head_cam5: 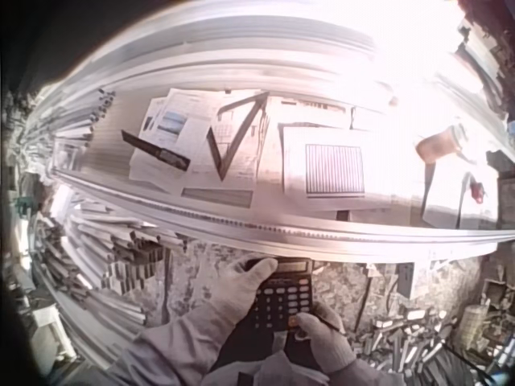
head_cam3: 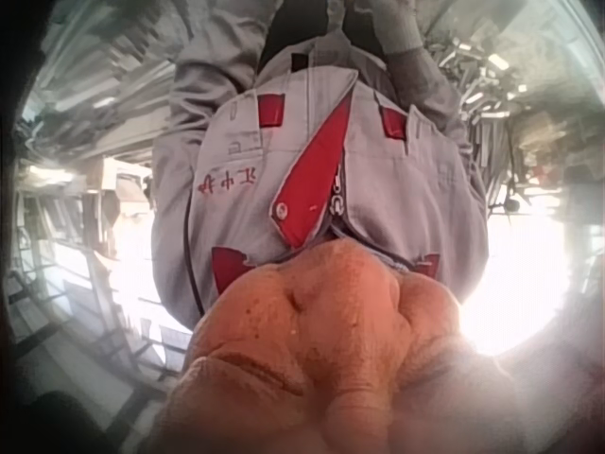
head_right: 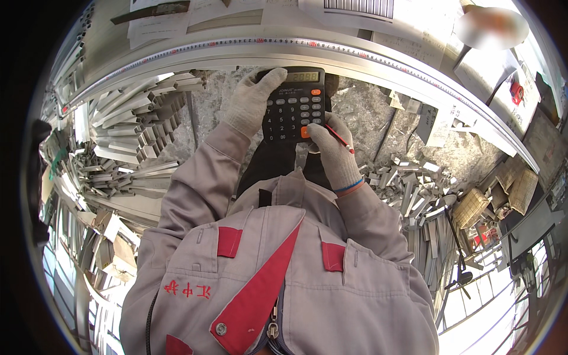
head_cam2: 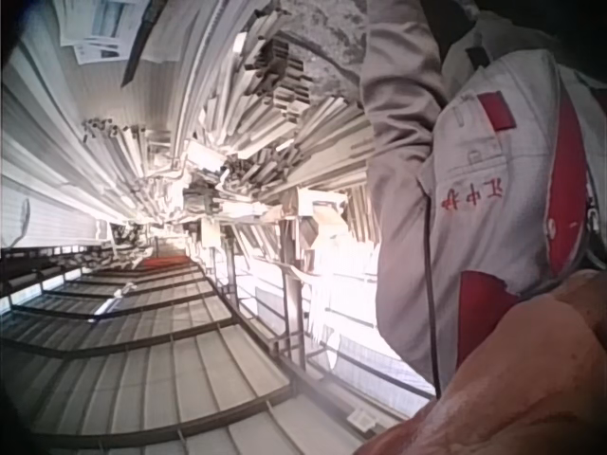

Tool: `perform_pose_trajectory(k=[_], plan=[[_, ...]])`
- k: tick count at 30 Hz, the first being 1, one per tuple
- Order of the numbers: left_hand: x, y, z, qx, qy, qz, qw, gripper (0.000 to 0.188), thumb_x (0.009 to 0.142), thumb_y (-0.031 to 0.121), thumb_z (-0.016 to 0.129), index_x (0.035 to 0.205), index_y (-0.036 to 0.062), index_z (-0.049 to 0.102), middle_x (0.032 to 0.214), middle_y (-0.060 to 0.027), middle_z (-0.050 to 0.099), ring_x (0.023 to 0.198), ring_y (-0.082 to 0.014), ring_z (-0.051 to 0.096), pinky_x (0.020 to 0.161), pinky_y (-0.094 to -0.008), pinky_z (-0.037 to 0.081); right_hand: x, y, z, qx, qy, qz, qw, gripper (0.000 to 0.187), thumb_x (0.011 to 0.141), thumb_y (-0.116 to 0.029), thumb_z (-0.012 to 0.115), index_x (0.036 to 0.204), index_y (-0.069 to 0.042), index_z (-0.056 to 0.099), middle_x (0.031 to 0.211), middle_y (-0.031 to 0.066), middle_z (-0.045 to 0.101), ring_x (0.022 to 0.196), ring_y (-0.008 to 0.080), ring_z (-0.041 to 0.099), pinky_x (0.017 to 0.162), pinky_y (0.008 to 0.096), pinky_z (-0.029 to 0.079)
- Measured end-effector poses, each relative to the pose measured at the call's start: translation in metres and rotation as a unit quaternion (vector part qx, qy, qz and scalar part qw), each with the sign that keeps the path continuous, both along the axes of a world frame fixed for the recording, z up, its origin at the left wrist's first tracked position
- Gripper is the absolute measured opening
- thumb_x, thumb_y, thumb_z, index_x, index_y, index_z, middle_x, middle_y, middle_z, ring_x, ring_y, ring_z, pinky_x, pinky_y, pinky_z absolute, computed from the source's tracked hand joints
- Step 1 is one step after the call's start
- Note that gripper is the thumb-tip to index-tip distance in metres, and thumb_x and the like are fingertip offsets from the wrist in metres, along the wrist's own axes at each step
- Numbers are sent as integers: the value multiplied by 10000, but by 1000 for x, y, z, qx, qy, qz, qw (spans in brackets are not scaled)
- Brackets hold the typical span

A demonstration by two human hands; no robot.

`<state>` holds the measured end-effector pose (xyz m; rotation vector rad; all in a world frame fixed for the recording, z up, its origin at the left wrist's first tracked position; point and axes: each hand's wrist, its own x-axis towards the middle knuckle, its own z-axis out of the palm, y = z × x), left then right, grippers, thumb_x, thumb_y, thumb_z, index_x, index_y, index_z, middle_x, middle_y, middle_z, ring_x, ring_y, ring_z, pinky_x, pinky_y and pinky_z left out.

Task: The person repeatedly measures a long metal profile with a tape measure, records values on paper with a pencil, and uses a calculator to perform calculations. The person alternates between measuring, writing, and calculating throughout the clip.

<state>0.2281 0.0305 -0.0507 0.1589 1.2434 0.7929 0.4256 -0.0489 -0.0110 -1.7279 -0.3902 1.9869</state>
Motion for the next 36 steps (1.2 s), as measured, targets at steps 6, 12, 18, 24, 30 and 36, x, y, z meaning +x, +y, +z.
perform_pose_trajectory(k=[6, 12, 18, 24, 30, 36], plan=[[6, -1, 5, 17, 12, -24, 999, 237, 1006, 174, 795, 1185, 19, 769, 1070, -45, 787, 882, -104, 730, 794, -270, 624, 0, 3, -1, -28, -24, -24, 999, 342, 950, -243, 727, 1207, -19, 704, 1014, 24, 728, 802, 90, 648, 697, 270, 544], [15, -2, 8, 40, 35, -40, 998, 238, 1006, 178, 794, 1168, 6, 769, 1072, -48, 786, 887, -96, 722, 802, -264, 610, 0, 2, 2, -33, -53, -33, 998, 355, 947, -248, 742, 1215, -18, 700, 1049, 32, 744, 861, 101, 682, 713, 262, 549], [25, -5, 9, 40, 36, 12, 998, 222, 1014, 171, 780, 1158, 3, 770, 1066, -45, 782, 895, -98, 715, 816, -261, 603, -6, 6, 4, 32, -160, 37, 986, 713, 826, -321, 883, 1380, 26, 597, 1143, 95, 758, 997, 212, 740, 907, 351, 604], [41, -15, 10, 83, 109, 35, 990, 207, 1011, 156, 783, 1158, 11, 772, 1063, -43, 774, 904, -107, 710, 830, -269, 597, -16, 19, 13, -10, -314, 167, 935, 1108, 668, -439, 965, 1524, 35, 444, 1359, 199, 652, 1193, 301, 706, 1032, 407, 579], [53, -21, 10, 75, 112, 60, 989, 207, 992, 154, 809, 1147, 20, 777, 1061, -41, 772, 910, -113, 707, 840, -273, 595, -21, 22, 12, -32, -322, 177, 930, 1157, 652, -457, 963, 1533, 37, 397, 1365, 202, 625, 1207, 305, 697, 1038, 411, 578], [50, -22, 6, 24, 100, 57, 993, 205, 988, 173, 805, 1128, 27, 773, 1029, -42, 771, 879, -109, 710, 802, -275, 601, 3, 19, 6, -67, -179, 139, 972, 1175, 645, -429, 976, 1538, 42, 375, 1363, 194, 623, 1183, 297, 705, 1030, 415, 584]])
